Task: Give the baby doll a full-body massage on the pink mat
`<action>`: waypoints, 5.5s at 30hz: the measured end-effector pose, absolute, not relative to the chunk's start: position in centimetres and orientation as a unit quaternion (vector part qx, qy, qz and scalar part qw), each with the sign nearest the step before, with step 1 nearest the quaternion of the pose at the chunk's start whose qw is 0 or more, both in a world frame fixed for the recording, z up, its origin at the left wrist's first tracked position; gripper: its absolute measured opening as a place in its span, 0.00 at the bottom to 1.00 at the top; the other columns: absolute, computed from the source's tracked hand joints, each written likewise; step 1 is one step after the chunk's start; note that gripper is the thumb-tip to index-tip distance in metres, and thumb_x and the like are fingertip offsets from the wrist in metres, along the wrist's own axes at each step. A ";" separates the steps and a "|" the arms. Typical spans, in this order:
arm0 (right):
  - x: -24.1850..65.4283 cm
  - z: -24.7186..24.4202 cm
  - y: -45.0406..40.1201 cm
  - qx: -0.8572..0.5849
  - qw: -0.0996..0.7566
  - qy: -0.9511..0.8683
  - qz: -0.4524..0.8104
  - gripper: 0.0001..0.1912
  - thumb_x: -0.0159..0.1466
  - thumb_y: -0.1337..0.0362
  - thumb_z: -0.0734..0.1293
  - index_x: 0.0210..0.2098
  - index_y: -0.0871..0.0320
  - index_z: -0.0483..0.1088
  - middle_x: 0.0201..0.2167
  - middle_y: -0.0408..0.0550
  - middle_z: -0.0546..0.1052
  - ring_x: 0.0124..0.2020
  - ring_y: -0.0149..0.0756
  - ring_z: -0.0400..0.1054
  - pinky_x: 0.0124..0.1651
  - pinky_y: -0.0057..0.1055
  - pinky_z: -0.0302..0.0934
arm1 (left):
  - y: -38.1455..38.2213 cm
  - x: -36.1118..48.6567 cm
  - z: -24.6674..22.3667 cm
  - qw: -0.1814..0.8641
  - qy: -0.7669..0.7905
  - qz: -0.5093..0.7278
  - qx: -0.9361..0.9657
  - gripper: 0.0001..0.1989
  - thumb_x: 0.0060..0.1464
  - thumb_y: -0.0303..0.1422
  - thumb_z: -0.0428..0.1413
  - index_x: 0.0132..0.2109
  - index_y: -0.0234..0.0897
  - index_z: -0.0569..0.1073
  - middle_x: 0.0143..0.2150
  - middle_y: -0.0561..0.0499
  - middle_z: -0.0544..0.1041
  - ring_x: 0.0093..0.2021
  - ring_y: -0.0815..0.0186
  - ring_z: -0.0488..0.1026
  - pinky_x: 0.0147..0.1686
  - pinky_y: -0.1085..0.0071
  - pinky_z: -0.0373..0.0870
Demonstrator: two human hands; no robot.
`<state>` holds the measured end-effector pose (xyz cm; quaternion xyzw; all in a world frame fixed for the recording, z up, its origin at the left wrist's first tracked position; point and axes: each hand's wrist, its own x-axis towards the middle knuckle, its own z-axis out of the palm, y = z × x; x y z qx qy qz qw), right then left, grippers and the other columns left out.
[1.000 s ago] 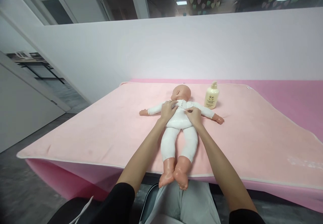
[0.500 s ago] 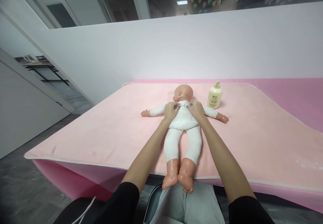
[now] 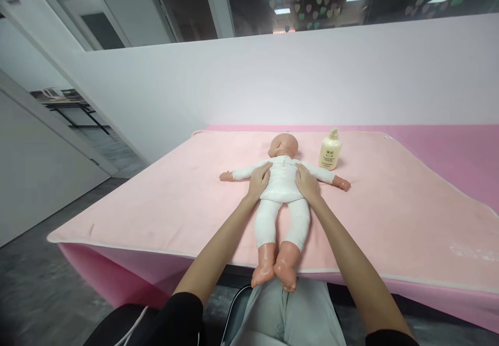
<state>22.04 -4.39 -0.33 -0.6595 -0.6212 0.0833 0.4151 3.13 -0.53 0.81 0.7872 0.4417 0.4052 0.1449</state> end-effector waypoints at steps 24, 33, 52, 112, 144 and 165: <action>23.0 -0.1 -6.9 -0.671 0.483 -0.549 0.122 0.19 0.59 0.60 0.56 0.42 0.61 0.72 0.34 0.51 0.75 0.37 0.41 0.67 0.44 0.37 0.59 | -1.6 1.7 0.9 0.246 0.484 0.434 0.719 0.08 0.57 0.33 0.46 0.38 0.38 0.68 0.32 0.52 0.74 0.33 0.66 0.70 0.36 0.70 0.65; 23.0 -0.2 -6.8 -0.660 0.511 -0.531 0.144 0.19 0.57 0.57 0.57 0.40 0.61 0.72 0.31 0.49 0.75 0.35 0.40 0.67 0.44 0.38 0.59 | -1.7 1.7 1.0 0.257 0.491 0.432 0.711 0.08 0.56 0.33 0.47 0.38 0.38 0.69 0.30 0.52 0.73 0.31 0.66 0.69 0.33 0.70 0.63; 23.0 0.0 -6.8 -0.654 0.523 -0.523 0.159 0.18 0.56 0.57 0.58 0.39 0.60 0.72 0.28 0.48 0.74 0.34 0.40 0.67 0.44 0.38 0.59 | -1.8 1.8 1.1 0.261 0.504 0.418 0.709 0.08 0.57 0.34 0.47 0.39 0.38 0.69 0.29 0.53 0.74 0.32 0.66 0.70 0.33 0.70 0.62; 23.1 -0.1 -6.8 -0.656 0.519 -0.523 0.163 0.18 0.56 0.57 0.58 0.39 0.59 0.71 0.30 0.48 0.75 0.34 0.40 0.67 0.45 0.38 0.60 | -2.1 1.7 1.4 0.253 0.523 0.394 0.713 0.09 0.58 0.35 0.46 0.41 0.40 0.69 0.26 0.55 0.70 0.30 0.66 0.69 0.31 0.71 0.60; 23.0 0.3 -7.0 -0.667 0.514 -0.510 0.177 0.18 0.55 0.57 0.58 0.39 0.59 0.71 0.31 0.49 0.75 0.36 0.41 0.67 0.45 0.39 0.59 | -2.9 1.6 2.5 0.221 0.574 0.334 0.715 0.22 0.60 0.45 0.41 0.27 0.38 0.68 0.30 0.46 0.76 0.36 0.58 0.73 0.38 0.65 0.64; 23.1 0.1 -6.8 -0.667 0.514 -0.510 0.175 0.21 0.55 0.55 0.58 0.40 0.60 0.71 0.29 0.48 0.74 0.35 0.41 0.67 0.42 0.38 0.59 | -3.6 2.7 3.0 0.689 0.304 0.440 0.489 0.45 0.47 0.34 0.62 0.66 0.51 0.46 0.64 0.47 0.63 0.61 0.56 0.63 0.59 0.56 0.62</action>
